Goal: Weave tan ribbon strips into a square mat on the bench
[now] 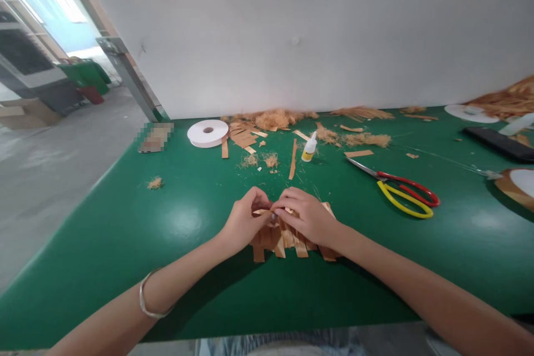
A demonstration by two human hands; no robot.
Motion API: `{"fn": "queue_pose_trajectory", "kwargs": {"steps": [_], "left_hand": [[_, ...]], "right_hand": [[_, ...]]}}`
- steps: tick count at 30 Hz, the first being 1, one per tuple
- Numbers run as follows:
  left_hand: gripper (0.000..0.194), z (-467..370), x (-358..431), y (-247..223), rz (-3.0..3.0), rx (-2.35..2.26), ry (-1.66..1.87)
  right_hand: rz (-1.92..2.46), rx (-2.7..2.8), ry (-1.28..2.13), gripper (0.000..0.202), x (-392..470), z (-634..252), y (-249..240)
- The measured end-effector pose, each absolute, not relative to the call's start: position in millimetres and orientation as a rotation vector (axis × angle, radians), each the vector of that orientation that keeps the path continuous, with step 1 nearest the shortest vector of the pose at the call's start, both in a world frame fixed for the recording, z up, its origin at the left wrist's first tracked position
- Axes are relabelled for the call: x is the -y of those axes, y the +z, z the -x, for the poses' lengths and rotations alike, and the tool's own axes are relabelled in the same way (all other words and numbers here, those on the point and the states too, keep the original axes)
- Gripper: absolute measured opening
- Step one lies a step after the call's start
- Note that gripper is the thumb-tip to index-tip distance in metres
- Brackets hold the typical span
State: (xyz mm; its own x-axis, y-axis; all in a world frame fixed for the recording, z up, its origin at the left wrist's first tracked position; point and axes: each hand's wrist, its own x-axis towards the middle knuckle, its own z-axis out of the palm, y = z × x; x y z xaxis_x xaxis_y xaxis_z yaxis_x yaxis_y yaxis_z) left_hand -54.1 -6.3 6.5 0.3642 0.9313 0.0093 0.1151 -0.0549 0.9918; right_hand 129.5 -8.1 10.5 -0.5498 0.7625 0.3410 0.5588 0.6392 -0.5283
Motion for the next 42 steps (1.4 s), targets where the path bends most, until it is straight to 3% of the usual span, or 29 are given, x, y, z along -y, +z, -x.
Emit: {"fn": "queue_pose_trajectory", "kwargs": {"steps": [17,22,28,31,34,38,42], "left_hand": [[0.039,50.5,2.5,-1.5,-1.180,-0.926,0.863],[0.039,50.5,2.4,-2.5,-1.184,-0.905,0.864],[0.038,51.3,2.8,-2.1,-1.208,-0.918,0.854],[0.037,51.8,3.1,-1.9,-1.219,-0.917,0.849],[0.036,52.3,3.1,-2.1,-1.207,-0.921,0.843],[0.035,52.7,3.1,-3.5,-1.215,-0.925,0.838],[0.033,53.1,3.3,-4.7,-1.241,-0.921,0.834]], "right_hand": [[1.099,2.227,0.419,0.018,-2.8,-146.2,17.0],[1.140,2.085,0.704,0.021,-5.3,-150.2,23.2],[0.964,1.558,1.404,0.018,-11.2,-150.4,27.2],[0.925,1.443,1.508,0.020,-11.6,-152.6,29.0],[1.022,1.731,1.245,0.018,-9.5,-160.7,35.0],[1.251,2.441,0.446,0.005,-7.8,-172.7,43.9],[1.566,2.472,-0.219,0.028,-12.8,-178.3,43.1]]}}
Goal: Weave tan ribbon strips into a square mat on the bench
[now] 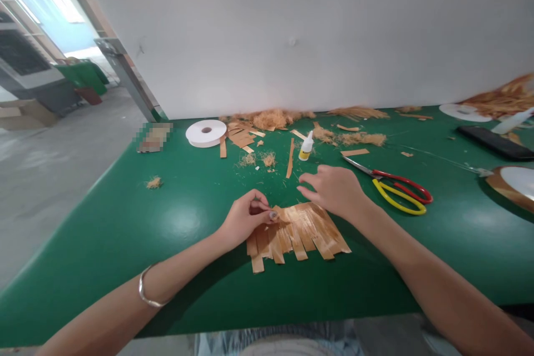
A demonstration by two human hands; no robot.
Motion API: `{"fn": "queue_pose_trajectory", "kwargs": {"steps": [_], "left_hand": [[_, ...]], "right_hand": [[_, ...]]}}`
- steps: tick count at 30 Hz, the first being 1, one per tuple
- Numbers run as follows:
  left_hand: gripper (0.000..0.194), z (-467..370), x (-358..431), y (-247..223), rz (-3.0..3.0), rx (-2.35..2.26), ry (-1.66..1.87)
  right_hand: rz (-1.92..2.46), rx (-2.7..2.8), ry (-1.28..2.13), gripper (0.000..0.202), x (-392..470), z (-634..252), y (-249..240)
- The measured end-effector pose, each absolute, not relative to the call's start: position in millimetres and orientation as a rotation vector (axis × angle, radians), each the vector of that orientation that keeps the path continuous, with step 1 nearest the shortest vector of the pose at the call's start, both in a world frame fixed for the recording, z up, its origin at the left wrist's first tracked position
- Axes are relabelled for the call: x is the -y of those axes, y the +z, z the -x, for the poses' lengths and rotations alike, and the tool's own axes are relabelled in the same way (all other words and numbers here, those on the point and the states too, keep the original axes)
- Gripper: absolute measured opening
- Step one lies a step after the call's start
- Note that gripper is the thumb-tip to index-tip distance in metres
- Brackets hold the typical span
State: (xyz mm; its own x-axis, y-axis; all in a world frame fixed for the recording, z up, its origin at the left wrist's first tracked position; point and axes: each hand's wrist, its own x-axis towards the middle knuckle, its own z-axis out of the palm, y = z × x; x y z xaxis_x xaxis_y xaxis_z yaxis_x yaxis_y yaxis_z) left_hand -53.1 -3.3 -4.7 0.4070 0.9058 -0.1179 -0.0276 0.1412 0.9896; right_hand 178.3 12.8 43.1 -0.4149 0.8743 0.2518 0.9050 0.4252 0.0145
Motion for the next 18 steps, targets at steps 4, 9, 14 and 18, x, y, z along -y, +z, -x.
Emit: {"fn": "queue_pose_trajectory", "kwargs": {"steps": [4,9,14,18], "left_hand": [[0.032,53.2,3.6,-5.0,-1.252,-0.910,0.832],[0.033,53.2,3.9,-4.2,-1.255,-0.890,0.842],[0.035,54.9,3.6,-5.2,-1.289,-0.905,0.826],[0.033,56.1,3.4,-8.3,-1.308,-0.923,0.836]], "right_hand": [[1.591,2.209,0.119,0.058,-17.1,-182.1,43.4],[1.057,2.086,1.018,0.096,-11.8,-183.4,50.3],[1.189,2.444,0.563,0.075,-6.5,-177.0,52.1],[1.471,2.426,-0.229,0.052,-8.4,-171.1,47.9]]}}
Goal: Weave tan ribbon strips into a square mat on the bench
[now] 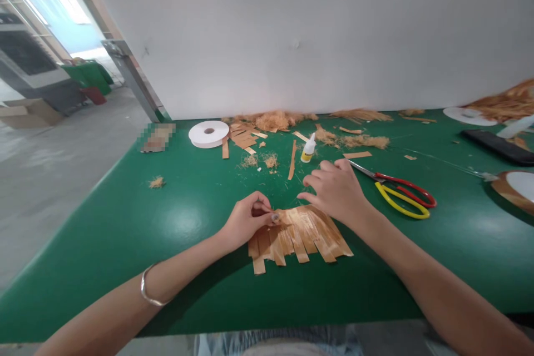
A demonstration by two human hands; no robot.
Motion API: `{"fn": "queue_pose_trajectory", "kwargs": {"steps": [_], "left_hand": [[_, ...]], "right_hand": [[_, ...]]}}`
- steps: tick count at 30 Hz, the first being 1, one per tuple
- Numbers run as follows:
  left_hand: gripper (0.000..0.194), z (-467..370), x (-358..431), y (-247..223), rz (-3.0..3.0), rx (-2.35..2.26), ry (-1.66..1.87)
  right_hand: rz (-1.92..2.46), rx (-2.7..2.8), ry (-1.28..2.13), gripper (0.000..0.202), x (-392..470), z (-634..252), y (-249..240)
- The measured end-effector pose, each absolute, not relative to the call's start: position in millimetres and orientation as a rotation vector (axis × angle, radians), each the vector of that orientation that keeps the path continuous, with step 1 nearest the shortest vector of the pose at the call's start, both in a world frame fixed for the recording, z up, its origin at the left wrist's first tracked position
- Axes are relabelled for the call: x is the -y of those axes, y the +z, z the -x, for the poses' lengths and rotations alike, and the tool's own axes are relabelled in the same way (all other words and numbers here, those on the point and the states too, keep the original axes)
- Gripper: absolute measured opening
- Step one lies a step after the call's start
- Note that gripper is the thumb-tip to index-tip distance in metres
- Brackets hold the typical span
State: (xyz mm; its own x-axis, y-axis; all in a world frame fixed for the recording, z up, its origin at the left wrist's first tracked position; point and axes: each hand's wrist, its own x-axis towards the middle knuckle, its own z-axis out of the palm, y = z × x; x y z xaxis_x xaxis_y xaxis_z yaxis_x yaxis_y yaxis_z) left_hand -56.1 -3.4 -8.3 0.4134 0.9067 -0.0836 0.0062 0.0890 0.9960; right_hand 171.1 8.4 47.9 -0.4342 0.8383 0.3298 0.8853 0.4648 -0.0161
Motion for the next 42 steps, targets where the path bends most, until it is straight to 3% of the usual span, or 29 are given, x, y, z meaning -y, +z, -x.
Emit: {"fn": "queue_pose_trajectory", "kwargs": {"steps": [2,4,7,10,13,17,22,26,29,34,36,39,42], "left_hand": [[0.032,56.0,3.2,-9.3,-1.304,-0.920,0.837],[0.032,55.5,3.0,-9.4,-1.294,-0.906,0.836],[0.033,54.8,3.1,-8.8,-1.277,-0.879,0.839],[0.033,54.5,3.3,-8.9,-1.270,-0.864,0.851],[0.034,54.8,3.4,-9.7,-1.273,-0.863,0.849],[0.035,54.9,3.2,-10.6,-1.277,-0.866,0.846],[0.034,55.1,3.2,-10.2,-1.280,-0.856,0.848],[0.032,55.5,3.3,-9.2,-1.309,-0.880,0.840],[0.032,55.5,3.2,-8.8,-1.302,-0.880,0.837],[0.034,55.3,2.7,-9.1,-1.301,-0.866,0.829],[0.035,55.2,2.6,-9.5,-1.297,-0.865,0.831],[0.034,55.2,2.4,-10.0,-1.311,-0.862,0.832],[0.032,55.6,2.3,-10.2,-1.331,-0.882,0.828]], "right_hand": [[1.553,2.270,-0.038,0.060,-10.2,-170.3,46.3],[1.487,2.042,0.516,0.070,-11.7,-170.6,46.3],[1.064,1.637,1.363,0.072,-11.9,-171.0,48.7],[0.751,1.420,1.723,0.071,-9.8,-170.4,50.3],[0.738,1.579,1.649,0.080,-6.7,-169.5,50.8],[0.862,2.179,1.078,0.072,-2.4,-169.1,52.9],[1.013,2.552,0.397,0.100,2.6,-165.6,44.8],[1.262,2.431,-0.264,0.066,-2.7,-161.8,30.2],[1.333,2.177,-0.074,0.049,-8.9,-163.3,30.4],[0.996,1.702,1.186,0.073,-11.1,-168.1,41.2],[0.903,1.554,1.470,0.073,-10.6,-169.0,41.3],[0.940,1.660,1.441,0.061,-9.8,-170.3,40.3],[1.171,2.083,1.058,0.058,-8.3,-171.4,43.3]]}}
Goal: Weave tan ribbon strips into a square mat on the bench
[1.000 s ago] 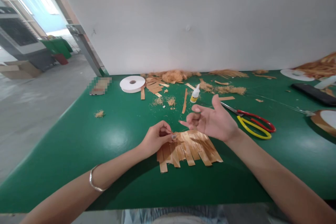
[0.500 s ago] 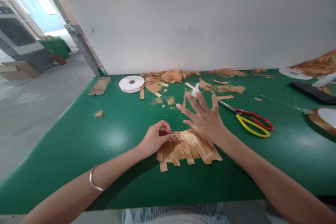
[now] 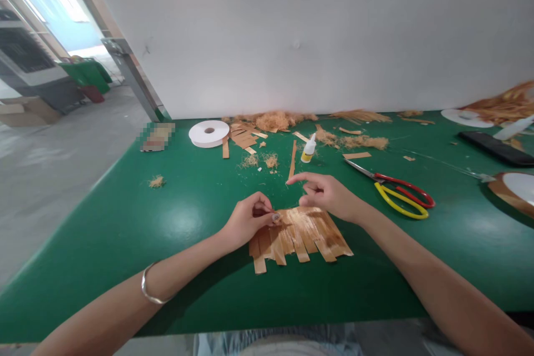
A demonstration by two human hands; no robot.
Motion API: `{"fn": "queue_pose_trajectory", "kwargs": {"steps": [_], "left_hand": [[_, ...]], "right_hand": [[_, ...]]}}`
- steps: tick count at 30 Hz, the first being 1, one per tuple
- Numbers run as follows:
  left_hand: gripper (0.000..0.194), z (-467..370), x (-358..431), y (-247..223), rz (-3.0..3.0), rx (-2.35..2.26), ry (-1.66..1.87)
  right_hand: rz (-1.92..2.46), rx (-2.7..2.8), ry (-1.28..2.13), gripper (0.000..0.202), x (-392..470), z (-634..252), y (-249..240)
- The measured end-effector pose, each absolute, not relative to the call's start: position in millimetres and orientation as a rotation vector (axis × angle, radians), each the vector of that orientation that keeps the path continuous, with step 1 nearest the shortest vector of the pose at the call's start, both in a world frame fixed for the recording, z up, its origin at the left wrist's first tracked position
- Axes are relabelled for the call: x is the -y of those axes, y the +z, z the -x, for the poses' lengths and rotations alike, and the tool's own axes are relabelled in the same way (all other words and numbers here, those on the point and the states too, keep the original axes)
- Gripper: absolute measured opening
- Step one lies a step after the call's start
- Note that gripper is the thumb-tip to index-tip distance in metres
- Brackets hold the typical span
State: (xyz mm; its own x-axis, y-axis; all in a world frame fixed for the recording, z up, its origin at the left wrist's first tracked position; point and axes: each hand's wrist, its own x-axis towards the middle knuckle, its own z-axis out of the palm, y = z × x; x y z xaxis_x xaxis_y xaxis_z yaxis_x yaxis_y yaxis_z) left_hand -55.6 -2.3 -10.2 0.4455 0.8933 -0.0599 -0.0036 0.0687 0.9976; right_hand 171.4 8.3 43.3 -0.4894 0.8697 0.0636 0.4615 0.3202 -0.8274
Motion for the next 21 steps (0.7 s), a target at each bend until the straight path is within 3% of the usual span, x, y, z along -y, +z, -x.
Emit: {"fn": "queue_pose_trajectory", "kwargs": {"steps": [4,6,8,12,15,18,21], "left_hand": [[0.030,56.3,2.2,-10.6,-1.353,-0.911,0.824],[0.030,56.4,2.3,-10.5,-1.354,-0.910,0.828],[0.031,56.2,2.6,-9.6,-1.348,-0.898,0.832],[0.033,55.3,3.6,-6.6,-1.325,-0.862,0.820],[0.034,55.1,4.0,-6.0,-1.327,-0.861,0.821],[0.034,55.5,3.7,-7.1,-1.320,-0.875,0.823],[0.033,55.8,3.4,-7.6,-1.321,-0.894,0.824]], "right_hand": [[1.351,2.474,0.200,0.051,-8.7,-171.0,46.6],[1.393,2.447,0.033,0.047,-10.3,-171.6,46.0],[1.418,2.320,0.295,0.057,-11.0,-173.4,46.0],[1.031,1.954,1.410,0.099,-5.8,-176.9,52.4],[0.828,1.840,1.607,0.107,-1.7,-176.1,55.9],[0.847,2.145,1.270,0.092,-3.0,-173.3,49.0],[1.140,2.465,0.486,0.090,-7.3,-169.5,33.1]]}}
